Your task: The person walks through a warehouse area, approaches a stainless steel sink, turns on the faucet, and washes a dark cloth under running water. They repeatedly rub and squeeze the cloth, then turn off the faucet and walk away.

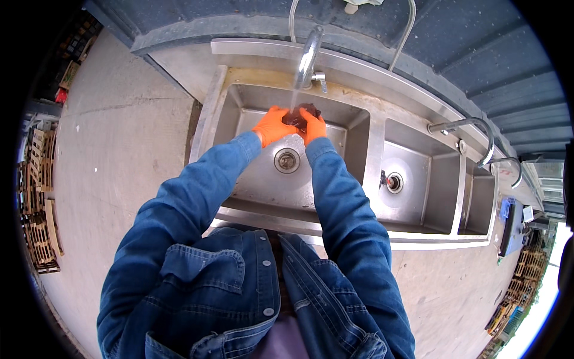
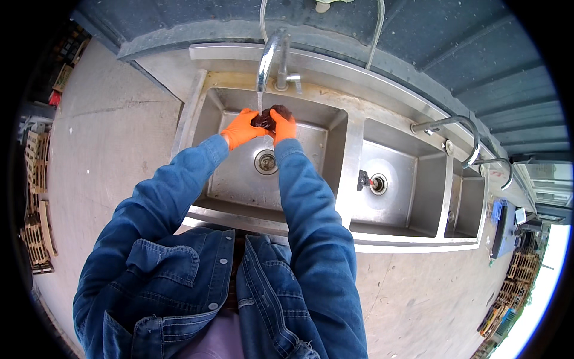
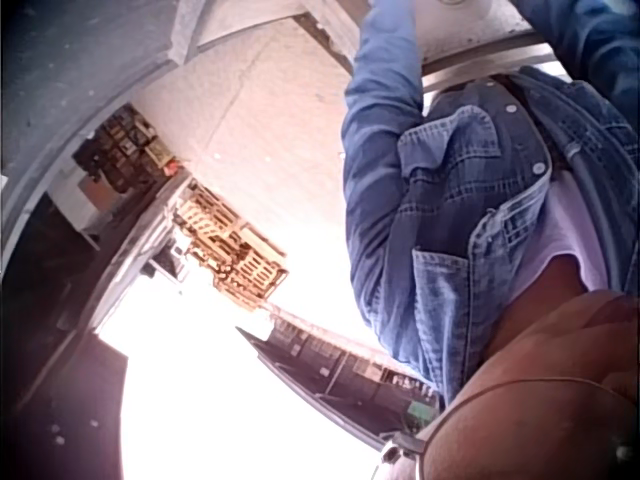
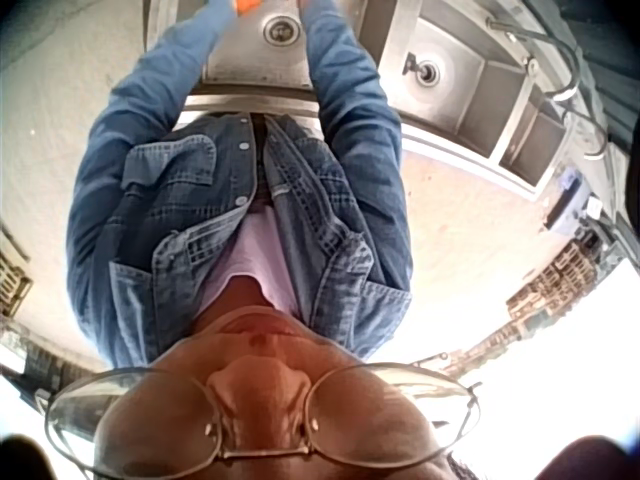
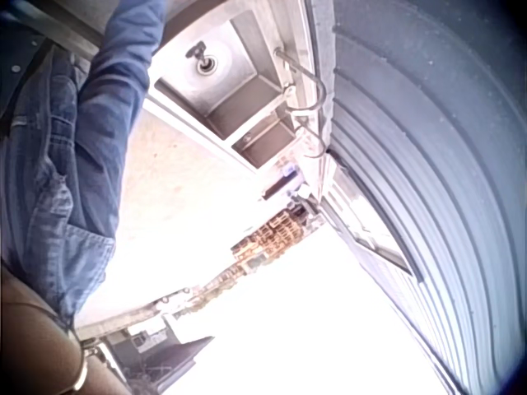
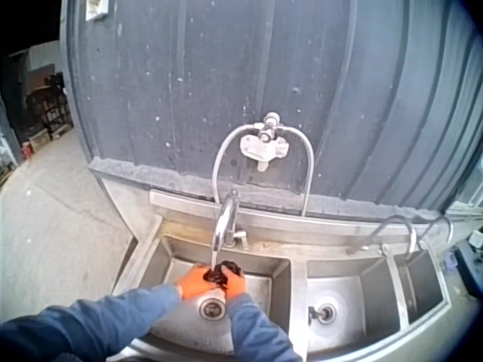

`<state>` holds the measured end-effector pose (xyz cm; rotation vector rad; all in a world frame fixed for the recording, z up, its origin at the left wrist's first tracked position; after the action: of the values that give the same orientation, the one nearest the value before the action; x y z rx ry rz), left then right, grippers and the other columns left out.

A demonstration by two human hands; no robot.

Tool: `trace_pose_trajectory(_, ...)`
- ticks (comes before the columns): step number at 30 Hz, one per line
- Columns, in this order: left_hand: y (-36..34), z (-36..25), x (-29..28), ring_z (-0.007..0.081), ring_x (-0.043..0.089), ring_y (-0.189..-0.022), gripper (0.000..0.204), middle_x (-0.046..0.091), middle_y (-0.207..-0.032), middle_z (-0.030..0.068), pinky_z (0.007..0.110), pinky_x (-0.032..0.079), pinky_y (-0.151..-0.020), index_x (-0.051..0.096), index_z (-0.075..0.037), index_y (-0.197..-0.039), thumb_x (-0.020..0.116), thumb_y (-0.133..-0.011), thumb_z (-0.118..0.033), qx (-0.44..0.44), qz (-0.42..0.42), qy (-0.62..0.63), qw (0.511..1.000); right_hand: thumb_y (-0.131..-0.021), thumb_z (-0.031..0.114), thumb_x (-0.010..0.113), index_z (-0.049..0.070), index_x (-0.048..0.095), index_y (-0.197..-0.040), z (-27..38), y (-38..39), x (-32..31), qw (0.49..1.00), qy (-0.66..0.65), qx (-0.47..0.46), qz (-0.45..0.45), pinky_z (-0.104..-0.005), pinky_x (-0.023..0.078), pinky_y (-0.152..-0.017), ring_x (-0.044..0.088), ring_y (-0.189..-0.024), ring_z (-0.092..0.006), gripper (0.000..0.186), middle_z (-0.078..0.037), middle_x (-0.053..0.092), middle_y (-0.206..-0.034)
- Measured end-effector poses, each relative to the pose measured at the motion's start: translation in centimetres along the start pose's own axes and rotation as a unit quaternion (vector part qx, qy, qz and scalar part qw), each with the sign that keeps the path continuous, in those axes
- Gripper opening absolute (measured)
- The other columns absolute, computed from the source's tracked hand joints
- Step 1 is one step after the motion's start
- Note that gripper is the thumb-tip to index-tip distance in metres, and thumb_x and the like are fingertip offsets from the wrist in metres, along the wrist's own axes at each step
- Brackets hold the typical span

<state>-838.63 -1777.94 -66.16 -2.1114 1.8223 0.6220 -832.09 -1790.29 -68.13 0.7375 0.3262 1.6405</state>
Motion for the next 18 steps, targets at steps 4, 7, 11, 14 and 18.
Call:
trace_pose_trajectory(4, -0.2, 0.4, -1.6, 0.0140, 0.054, -0.077, 0.034, 0.060, -0.090, 0.0078, 0.026, 0.043, -0.071, 0.058, -0.003, -0.101, 0.064, -0.075, -0.024, -0.171, 0.037, 0.239, 0.955, -0.076, 0.010, 0.061, 0.010, 0.049, -0.108, -0.6, -0.9, -1.7, 0.991, -0.120, 0.051, 0.009, -0.0375, 0.050, -0.069, 0.059, -0.085, -0.0246, 0.034, -0.008, 0.059, -0.100)
trace_pose_trajectory(7, -0.5, 2.5, -2.6, 0.0145, 0.054, -0.083, 0.036, 0.059, -0.096, 0.0050, 0.028, 0.043, -0.073, 0.056, -0.009, -0.110, 0.061, -0.079, -0.028, -0.230, 0.012, 0.260, 0.938, -0.077, 0.007, 0.059, 0.009, 0.053, -0.103, -0.7, -0.7, -2.6, 0.994, -0.109, 0.016, -0.002, -0.0382, 0.050, -0.068, 0.059, -0.086, -0.0239, 0.028, -0.008, 0.061, -0.096)
trace_pose_trajectory(11, -0.3, 2.9, -4.0, 0.0199, 0.053, -0.097, 0.040, 0.056, -0.107, 0.0039, 0.034, 0.043, -0.081, 0.047, -0.012, -0.119, 0.055, -0.084, -0.030, -0.308, -0.001, 0.275, 0.911, -0.076, 0.006, 0.058, 0.009, 0.054, -0.100, -0.9, -0.3, -4.8, 0.996, 0.009, -0.058, -0.072, -0.0372, 0.049, -0.067, 0.059, -0.089, -0.0213, 0.025, -0.008, 0.063, -0.092)
trace_pose_trajectory(14, -0.4, 3.3, -3.2, 0.0206, 0.053, -0.099, 0.040, 0.055, -0.109, 0.0044, 0.035, 0.043, -0.084, 0.047, -0.012, -0.119, 0.053, -0.086, -0.034, -0.285, 0.032, 0.407, 0.867, -0.071, 0.007, 0.065, 0.006, 0.052, -0.107, -2.9, -1.3, -7.0, 0.946, 0.283, -0.150, -0.056, -0.0356, 0.048, -0.074, 0.059, -0.088, -0.0229, 0.039, -0.010, 0.062, -0.093)
trace_pose_trajectory(18, -0.1, 1.5, -1.5, 0.0179, 0.053, -0.098, 0.038, 0.056, -0.106, 0.0048, 0.034, 0.043, -0.084, 0.049, -0.012, -0.117, 0.052, -0.087, -0.034, -0.237, 0.067, 0.404, 0.881, -0.071, 0.020, 0.069, 0.003, 0.045, -0.119, -3.1, -0.9, -5.0, 0.866, 0.414, -0.281, -0.019, -0.0322, 0.042, -0.087, 0.055, -0.100, -0.0253, 0.056, -0.016, 0.059, -0.104)
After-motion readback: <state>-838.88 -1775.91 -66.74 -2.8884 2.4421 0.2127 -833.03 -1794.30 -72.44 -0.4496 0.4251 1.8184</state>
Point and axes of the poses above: each hand's wrist, its own y-axis away from the middle knuckle, its own x-axis out of the palm, z = x × y, the point moved 1 cm from there along -y, towards the middle knuckle
